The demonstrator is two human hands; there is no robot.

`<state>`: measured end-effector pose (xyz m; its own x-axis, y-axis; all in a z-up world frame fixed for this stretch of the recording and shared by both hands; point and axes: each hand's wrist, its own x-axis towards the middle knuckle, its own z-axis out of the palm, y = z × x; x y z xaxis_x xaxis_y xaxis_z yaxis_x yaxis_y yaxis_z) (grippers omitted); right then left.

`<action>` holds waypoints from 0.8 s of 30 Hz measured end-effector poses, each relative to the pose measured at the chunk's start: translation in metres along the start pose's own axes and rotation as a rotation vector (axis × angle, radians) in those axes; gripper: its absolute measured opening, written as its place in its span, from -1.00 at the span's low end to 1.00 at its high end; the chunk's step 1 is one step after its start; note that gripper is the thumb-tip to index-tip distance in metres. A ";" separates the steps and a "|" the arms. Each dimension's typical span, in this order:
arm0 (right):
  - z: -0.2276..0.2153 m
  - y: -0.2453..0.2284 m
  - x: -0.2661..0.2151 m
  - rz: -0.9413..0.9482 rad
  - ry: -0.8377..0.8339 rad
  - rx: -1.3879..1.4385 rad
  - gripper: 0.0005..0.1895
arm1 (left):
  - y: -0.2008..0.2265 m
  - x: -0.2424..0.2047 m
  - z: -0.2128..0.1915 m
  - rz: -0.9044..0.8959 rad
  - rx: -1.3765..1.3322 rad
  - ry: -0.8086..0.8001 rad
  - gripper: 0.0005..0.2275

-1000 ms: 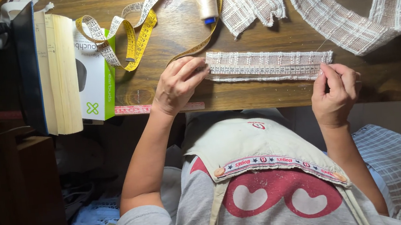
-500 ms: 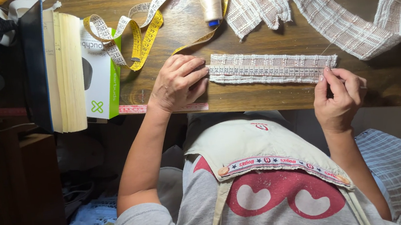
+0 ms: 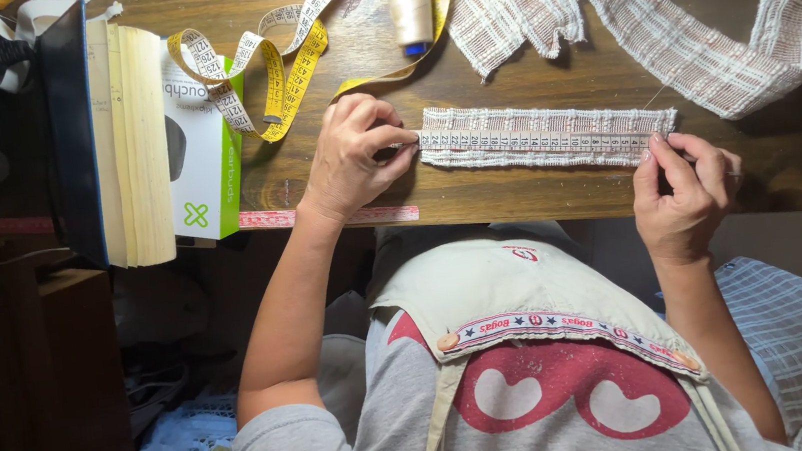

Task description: The person measures a long strip of plaid fabric using a yellow measuring tape and then cuts it into several smaller, equal-sized pieces using scissors. They then fold the cut pieces and arrange them on the table.

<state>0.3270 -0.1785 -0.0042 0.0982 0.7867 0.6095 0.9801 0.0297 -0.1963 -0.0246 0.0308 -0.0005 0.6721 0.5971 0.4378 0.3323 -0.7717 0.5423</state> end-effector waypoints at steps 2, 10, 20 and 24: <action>0.000 0.000 0.000 0.003 0.005 0.000 -0.89 | -0.003 -0.001 0.002 -0.046 -0.004 -0.030 -0.88; 0.002 -0.002 0.001 0.014 0.023 0.002 -0.90 | 0.016 0.036 0.016 -0.259 0.052 -0.318 -0.57; 0.008 0.008 -0.002 0.010 0.101 -0.036 -0.83 | 0.017 0.062 0.025 -0.460 0.004 -0.483 -0.73; 0.009 0.009 0.000 0.001 0.121 -0.008 -0.84 | 0.018 0.066 0.006 -0.731 -0.058 -0.658 -0.80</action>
<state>0.3346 -0.1727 -0.0135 0.1183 0.7069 0.6974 0.9813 0.0243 -0.1912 0.0293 0.0552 0.0337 0.5542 0.6684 -0.4960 0.7914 -0.2385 0.5629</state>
